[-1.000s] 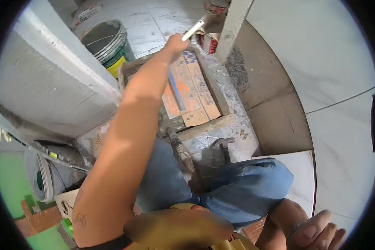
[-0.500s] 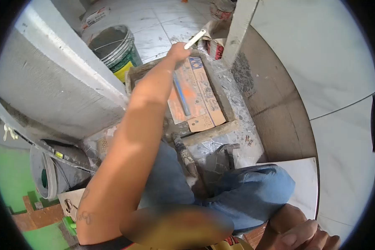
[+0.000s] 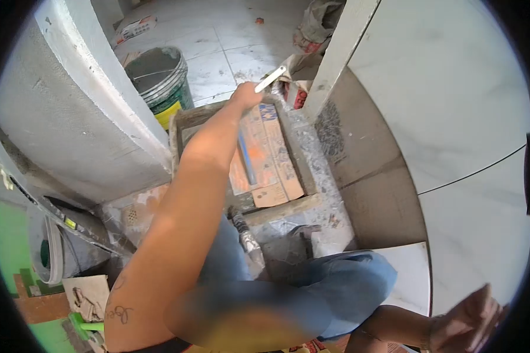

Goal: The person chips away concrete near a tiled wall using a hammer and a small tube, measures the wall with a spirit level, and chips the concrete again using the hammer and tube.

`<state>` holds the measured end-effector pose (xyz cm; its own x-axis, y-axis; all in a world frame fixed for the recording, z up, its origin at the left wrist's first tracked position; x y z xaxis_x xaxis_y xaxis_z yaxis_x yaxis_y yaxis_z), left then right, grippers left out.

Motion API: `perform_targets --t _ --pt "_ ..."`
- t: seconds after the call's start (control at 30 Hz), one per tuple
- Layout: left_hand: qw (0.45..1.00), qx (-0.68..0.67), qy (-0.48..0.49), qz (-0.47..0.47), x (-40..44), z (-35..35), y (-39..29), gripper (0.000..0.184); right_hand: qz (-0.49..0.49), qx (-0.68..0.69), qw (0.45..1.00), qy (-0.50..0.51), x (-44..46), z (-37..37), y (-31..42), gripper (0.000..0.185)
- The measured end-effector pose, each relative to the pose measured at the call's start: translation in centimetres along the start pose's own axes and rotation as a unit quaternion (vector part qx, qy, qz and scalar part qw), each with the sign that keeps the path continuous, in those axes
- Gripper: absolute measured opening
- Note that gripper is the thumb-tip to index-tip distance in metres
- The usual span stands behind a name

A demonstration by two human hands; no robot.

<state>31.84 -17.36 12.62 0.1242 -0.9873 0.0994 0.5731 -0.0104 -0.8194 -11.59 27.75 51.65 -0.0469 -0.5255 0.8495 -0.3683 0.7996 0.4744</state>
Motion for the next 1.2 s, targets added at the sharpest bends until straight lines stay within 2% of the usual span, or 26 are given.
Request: perform_targets --t 0.03,0.07,0.13,0.27,0.3,0.33,0.4,0.43,0.47,0.53,0.63,0.67,0.7,0.73,0.77,0.8,0.83,0.87,0.9,0.93,0.97,1.03,1.13,1.2 --pt "1.000 -0.002 0.001 0.014 0.4 -0.2 0.6 0.037 -0.035 -0.180 0.982 0.048 -0.7 0.6 0.4 0.022" --pt "1.000 -0.007 0.004 0.014 0.5 -0.4 0.4 0.037 -0.108 -0.138 0.979 0.102 -0.8 -1.1 -2.1 0.022" --pt "1.000 -0.020 0.008 0.021 0.2 -0.5 0.3 0.038 -0.095 -0.183 0.974 0.089 -1.5 -4.1 -4.6 0.024" --pt "0.999 -0.036 0.009 0.019 -0.1 -0.9 -1.8 0.029 -0.126 -0.263 0.937 0.191 -1.2 -7.3 -6.7 0.029" --pt "0.999 -0.040 0.013 0.018 0.4 -1.6 -1.9 0.026 -0.072 -0.221 0.934 0.271 -1.2 -7.9 -6.8 0.043" --pt "0.999 -0.034 0.029 -0.014 0.7 -2.3 -2.4 0.027 -0.069 -0.227 0.934 0.269 -1.1 -8.5 -6.7 0.045" --pt "0.998 -0.036 0.047 0.000 0.5 -3.4 -2.8 0.029 -0.066 -0.236 0.932 0.265 -1.1 -11.1 -6.7 0.050" --pt "0.998 -0.043 0.046 -0.012 0.5 -3.9 -3.1 0.029 -0.047 -0.199 0.927 0.313 -1.4 -11.6 -6.8 0.056" --pt "0.997 -0.051 0.046 -0.024 0.5 -4.7 -3.3 0.030 -0.095 -0.185 0.908 0.363 -1.0 -12.9 -6.5 0.059" --pt "0.996 -0.058 0.054 -0.032 0.5 -5.7 -3.6 0.030 -0.097 -0.139 0.843 0.510 -1.6 -13.5 -5.1 0.063" --pt "0.994 -0.067 0.087 -0.013 -0.2 -6.4 -5.0 0.032 -0.041 -0.218 0.773 0.594 -2.3 -11.6 -3.0 0.061" --pt "0.992 -0.062 0.101 -0.052 -0.3 -6.5 -5.9 0.033 -0.058 -0.232 0.773 0.587 -2.5 -10.2 -3.5 0.048" --pt "0.990 -0.084 0.106 -0.035 0.6 -7.6 -5.3 0.033 -0.105 -0.267 0.797 0.531 -3.1 -7.6 -5.4 0.035" --pt "0.988 -0.103 0.111 -0.016 1.1 -8.9 -4.7 0.034 -0.172 -0.336 0.826 0.419 -3.9 -3.4 -8.1 0.023" --pt "0.987 -0.104 0.126 -0.007 1.1 -9.3 -4.6 0.036 -0.215 -0.442 0.818 0.300 -5.2 1.0 -10.8 0.016" --pt "0.987 -0.089 0.134 -0.007 0.5 -9.7 -4.8 0.036 -0.161 -0.646 0.704 0.248 -6.2 3.8 -13.1 0.015" --pt "0.988 -0.073 0.138 -0.008 0.1 -9.7 -4.9 0.037 -0.142 -0.806 0.543 0.187 -7.6 6.7 -15.1 0.020" --pt "0.988 -0.057 0.142 -0.010 0.0 -9.8 -5.1 0.037 -0.115 -0.738 0.648 0.148 -10.7 9.5 -16.8 0.011" --pt "0.988 -0.063 0.142 -0.007 0.5 -10.7 -4.6 0.038 -0.366 -0.561 0.742 -0.010 -14.8 13.6 -19.1 0.013" --pt "0.987 -0.071 0.142 -0.004 1.2 -12.2 -3.8 0.039 -0.488 -0.537 0.686 -0.063 -18.9 15.4 -20.5 0.017" --pt "0.986 -0.079 0.145 -0.002 1.7 -13.4 -3.7 0.039 -0.498 -0.514 0.698 0.020 -24.2 18.7 -22.9 0.024" --pt "0.986 -0.157 0.061 0.001 -0.2 -14.1 -5.2 0.034 -0.619 -0.521 0.582 0.083 -33.2 21.1 -23.6 0.025" --pt "0.968 -0.234 -0.064 0.059 -3.7 -13.5 -6.1 0.032 -0.716 -0.513 0.462 0.104 -40.0 22.4 -21.1 0.026" --pt "0.928 -0.348 0.042 0.126 -4.1 -16.4 -5.4 0.039 -0.740 -0.515 0.420 0.104 -41.3 22.6 -19.0 0.027"
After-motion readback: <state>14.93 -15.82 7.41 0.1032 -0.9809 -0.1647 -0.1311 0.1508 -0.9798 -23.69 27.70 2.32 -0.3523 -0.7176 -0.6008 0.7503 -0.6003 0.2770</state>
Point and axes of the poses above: each hand's wrist, its own x-axis towards the middle knuckle, its own z-axis out of the back of the hand, y = z × x, the point moved 9 cm from there along x, towards the middle knuckle, and after that the axes turned 14 degrees about -x, right-handed, at the moved point
